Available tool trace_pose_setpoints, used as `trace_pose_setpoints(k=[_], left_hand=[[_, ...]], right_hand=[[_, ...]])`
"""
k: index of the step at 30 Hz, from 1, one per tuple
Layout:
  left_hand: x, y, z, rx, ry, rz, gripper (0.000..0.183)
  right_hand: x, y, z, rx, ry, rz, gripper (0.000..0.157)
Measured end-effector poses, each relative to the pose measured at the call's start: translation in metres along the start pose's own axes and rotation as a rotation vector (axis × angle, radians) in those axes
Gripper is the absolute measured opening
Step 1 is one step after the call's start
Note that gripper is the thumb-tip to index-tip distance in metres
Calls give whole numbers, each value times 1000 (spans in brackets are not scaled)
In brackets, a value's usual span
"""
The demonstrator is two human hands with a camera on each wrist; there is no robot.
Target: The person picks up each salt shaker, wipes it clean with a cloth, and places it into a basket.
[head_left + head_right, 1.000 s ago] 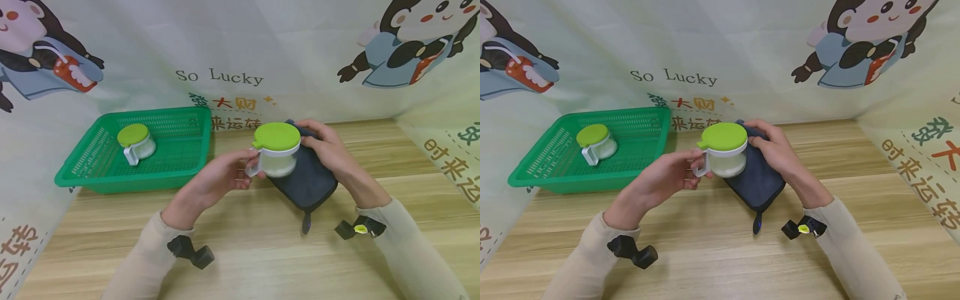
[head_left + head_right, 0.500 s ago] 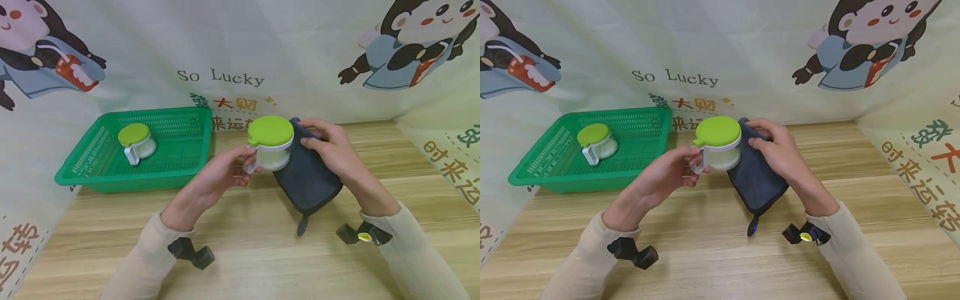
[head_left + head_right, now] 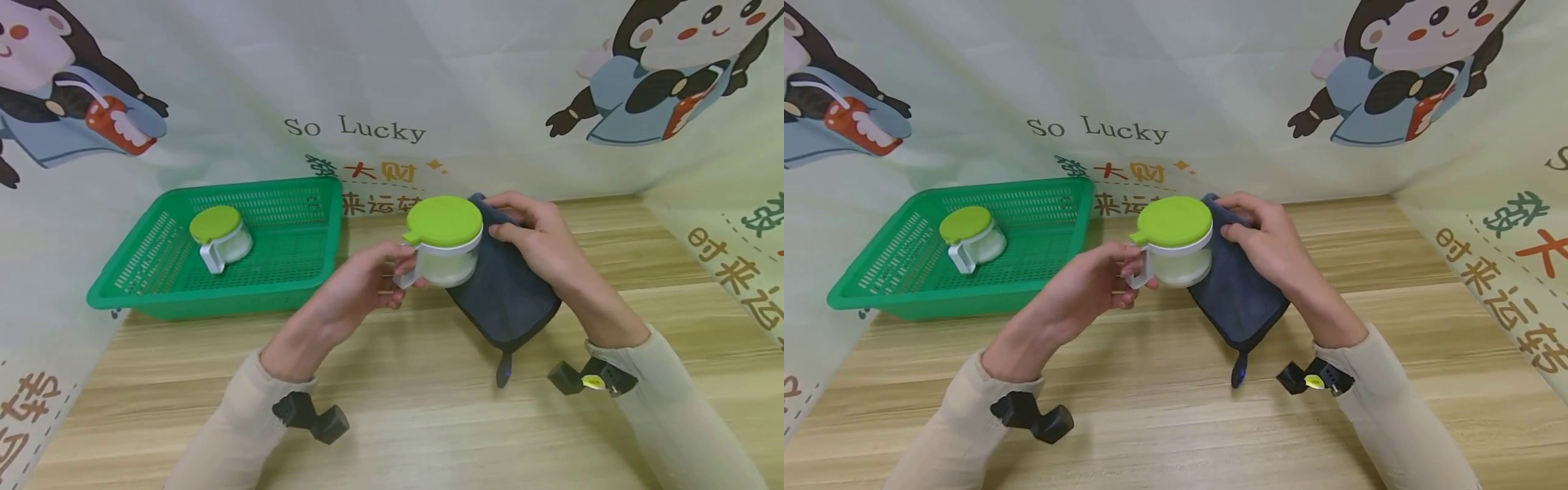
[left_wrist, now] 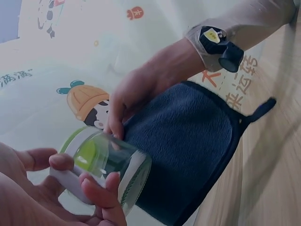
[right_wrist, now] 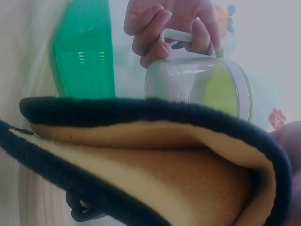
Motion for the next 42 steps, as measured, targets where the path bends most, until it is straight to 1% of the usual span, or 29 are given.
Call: trace_pose_setpoints(k=[6, 16, 22, 28, 36, 42], left_hand=[[-2, 0, -4, 38, -19, 40, 34], [-2, 0, -4, 37, -31, 56, 34], [-3, -1, -5, 50, -45, 78, 33], [-5, -4, -7, 60, -37, 92, 33], [-7, -7, -9, 117, -32, 150, 32], [-9, -10, -13, 162, -45, 212, 31]], right_hand=[[0, 3, 2, 17, 7, -2, 40], [1, 4, 3, 21, 14, -6, 41], [0, 5, 4, 36, 20, -7, 42], [-1, 6, 6, 43, 25, -9, 44], [-2, 12, 5, 56, 31, -14, 46], [-2, 22, 2, 54, 29, -56, 44]])
Point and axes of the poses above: each hand's wrist, its own x-axis away from the middle knuckle, its own y-axis out of the palm, z = x × y, the point moved 4 cm from there along -x, towards the middle knuckle, and after that the axes turned 5 degrees about -z, right-handed, at the moved point
